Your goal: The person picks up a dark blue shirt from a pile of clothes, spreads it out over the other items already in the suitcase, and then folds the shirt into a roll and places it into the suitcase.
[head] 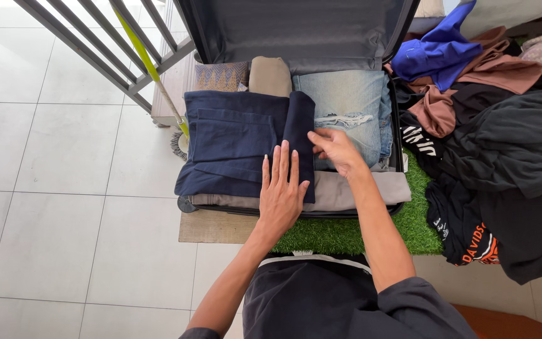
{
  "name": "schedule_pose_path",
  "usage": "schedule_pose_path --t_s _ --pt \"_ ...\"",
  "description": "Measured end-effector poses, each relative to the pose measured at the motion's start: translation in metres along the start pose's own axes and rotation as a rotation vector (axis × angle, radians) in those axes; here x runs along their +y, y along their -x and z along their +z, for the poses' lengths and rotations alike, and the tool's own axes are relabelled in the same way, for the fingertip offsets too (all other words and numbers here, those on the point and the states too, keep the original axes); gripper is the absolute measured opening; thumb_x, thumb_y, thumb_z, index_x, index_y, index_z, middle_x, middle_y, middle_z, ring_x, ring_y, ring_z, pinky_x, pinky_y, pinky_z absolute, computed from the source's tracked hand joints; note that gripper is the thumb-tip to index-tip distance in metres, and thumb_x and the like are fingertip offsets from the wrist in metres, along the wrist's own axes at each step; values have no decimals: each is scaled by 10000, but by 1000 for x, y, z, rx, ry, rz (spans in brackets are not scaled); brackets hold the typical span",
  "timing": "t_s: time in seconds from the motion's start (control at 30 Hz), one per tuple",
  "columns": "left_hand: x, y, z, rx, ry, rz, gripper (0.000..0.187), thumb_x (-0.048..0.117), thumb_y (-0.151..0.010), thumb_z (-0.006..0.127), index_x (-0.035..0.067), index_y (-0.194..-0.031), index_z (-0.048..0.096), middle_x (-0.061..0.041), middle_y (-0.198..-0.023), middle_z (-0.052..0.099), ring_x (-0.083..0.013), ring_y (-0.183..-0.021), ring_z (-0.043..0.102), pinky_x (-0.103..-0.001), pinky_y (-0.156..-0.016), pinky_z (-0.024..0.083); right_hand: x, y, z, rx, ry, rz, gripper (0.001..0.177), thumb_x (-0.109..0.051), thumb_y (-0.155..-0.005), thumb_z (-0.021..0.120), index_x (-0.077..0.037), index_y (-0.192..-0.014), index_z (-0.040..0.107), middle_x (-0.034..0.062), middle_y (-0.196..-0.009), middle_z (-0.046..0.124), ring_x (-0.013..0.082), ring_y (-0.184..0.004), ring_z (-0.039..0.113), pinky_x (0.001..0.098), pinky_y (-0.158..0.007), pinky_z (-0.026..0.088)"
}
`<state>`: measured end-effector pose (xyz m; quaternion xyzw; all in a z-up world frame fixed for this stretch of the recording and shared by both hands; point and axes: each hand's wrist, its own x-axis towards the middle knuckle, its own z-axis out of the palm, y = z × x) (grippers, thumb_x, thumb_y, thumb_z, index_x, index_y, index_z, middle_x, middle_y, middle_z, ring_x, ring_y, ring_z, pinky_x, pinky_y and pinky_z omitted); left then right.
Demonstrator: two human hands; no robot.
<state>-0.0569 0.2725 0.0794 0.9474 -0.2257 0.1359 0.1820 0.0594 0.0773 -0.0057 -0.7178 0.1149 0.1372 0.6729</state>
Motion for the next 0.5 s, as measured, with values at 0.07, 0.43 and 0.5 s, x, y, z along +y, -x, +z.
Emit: schedule_pose_path --t_s 0.07,0.43,0.5 --pt "-2 2 1 -1 18 -11 665 298 -1028 538 -90 -1539 360 -267 -1671 199 -375 -1571 191 -532 -1269 134 -1 1 1 -64 45 5 591 -370 -944 743 81 -1322 686 140 -1038 715 176 -860 617 289 -692 492" --pt "-24 16 9 34 74 -40 613 111 -1005 501 -18 -1582 340 -231 -1675 239 -357 -1567 237 -487 -1264 206 -30 23 7 -118 -38 148 738 -447 -882 694 30 -1388 450 235 -1221 630 297 -958 690 423 -777 608" --pt "-25 18 9 47 106 -46 602 111 -1022 489 -28 -1588 338 -234 -1682 242 -363 -1573 239 -484 -1272 213 -29 27 12 -83 -154 165 727 -401 -868 739 -1 -1390 431 209 -1249 631 264 -1013 688 409 -812 598"
